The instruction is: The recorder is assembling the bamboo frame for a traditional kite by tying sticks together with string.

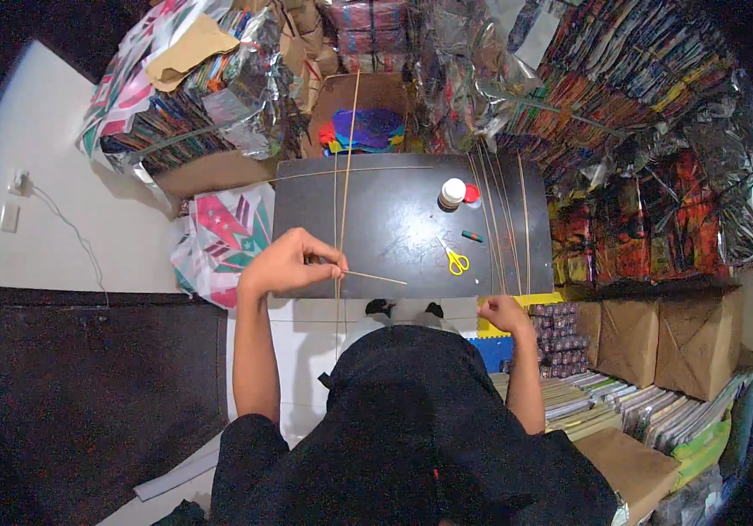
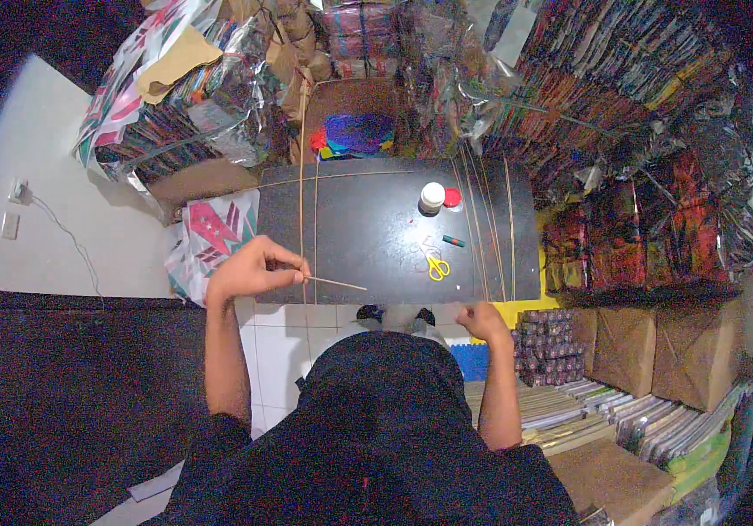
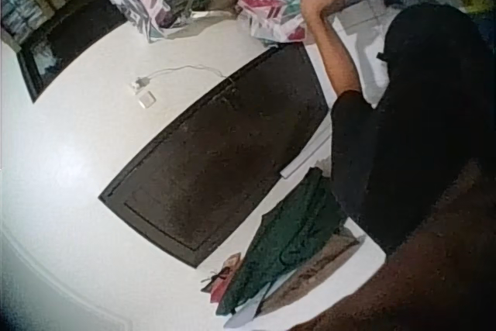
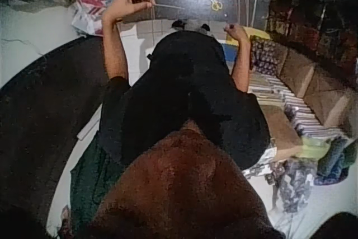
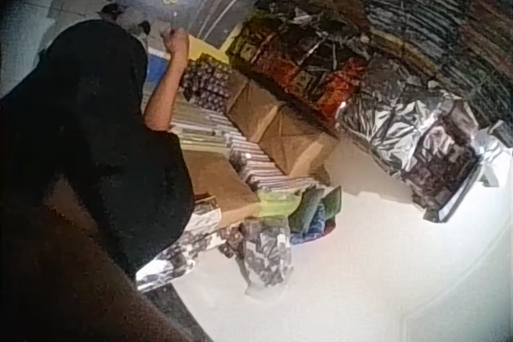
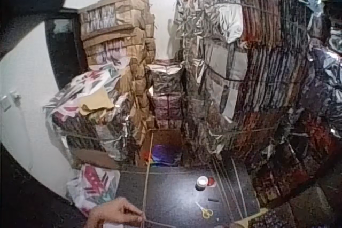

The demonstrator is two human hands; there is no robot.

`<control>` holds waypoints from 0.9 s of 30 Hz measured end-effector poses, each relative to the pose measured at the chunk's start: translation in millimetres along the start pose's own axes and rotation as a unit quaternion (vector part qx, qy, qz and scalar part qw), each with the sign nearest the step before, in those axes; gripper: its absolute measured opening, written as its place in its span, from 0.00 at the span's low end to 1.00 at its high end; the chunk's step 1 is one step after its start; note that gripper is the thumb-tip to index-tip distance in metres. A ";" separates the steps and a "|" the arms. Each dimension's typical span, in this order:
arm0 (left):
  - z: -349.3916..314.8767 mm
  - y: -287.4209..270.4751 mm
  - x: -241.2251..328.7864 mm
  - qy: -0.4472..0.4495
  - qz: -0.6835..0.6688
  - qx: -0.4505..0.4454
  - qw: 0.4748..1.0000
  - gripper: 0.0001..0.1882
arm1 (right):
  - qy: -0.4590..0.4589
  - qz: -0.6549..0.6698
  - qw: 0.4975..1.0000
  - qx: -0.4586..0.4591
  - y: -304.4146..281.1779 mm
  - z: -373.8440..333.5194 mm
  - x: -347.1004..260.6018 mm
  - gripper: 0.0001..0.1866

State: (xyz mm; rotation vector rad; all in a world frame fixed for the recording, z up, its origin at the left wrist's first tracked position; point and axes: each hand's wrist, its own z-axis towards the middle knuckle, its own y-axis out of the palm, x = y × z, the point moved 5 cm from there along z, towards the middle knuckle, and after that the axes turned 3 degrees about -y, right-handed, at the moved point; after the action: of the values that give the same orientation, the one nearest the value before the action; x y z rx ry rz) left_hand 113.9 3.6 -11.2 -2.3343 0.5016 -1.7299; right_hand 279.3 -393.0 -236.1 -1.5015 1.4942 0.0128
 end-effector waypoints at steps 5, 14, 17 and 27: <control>1.6 -9.4 -1.9 -0.001 0.012 0.000 1.000 0.08 | 0.047 0.039 0.998 -0.031 14.8 -13.6 73.2 0.20; 6.4 -5.7 17.4 0.010 0.058 -0.022 0.998 0.09 | 0.069 -0.096 0.993 0.027 -7.6 -30.3 48.8 0.18; 16.9 7.1 30.2 0.036 0.062 -0.043 0.996 0.09 | -0.116 0.094 0.980 0.130 -28.2 -23.6 -67.1 0.14; 40.1 23.0 84.9 0.109 0.126 -0.070 0.984 0.10 | -0.287 0.575 0.749 -0.160 15.9 -12.2 -234.8 0.19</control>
State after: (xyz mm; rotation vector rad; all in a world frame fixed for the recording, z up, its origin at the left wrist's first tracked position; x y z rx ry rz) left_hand 170.6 -51.7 44.1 -2.0670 0.9406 -1.8875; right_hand 202.7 -219.4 -96.3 -0.4610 1.6750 1.3943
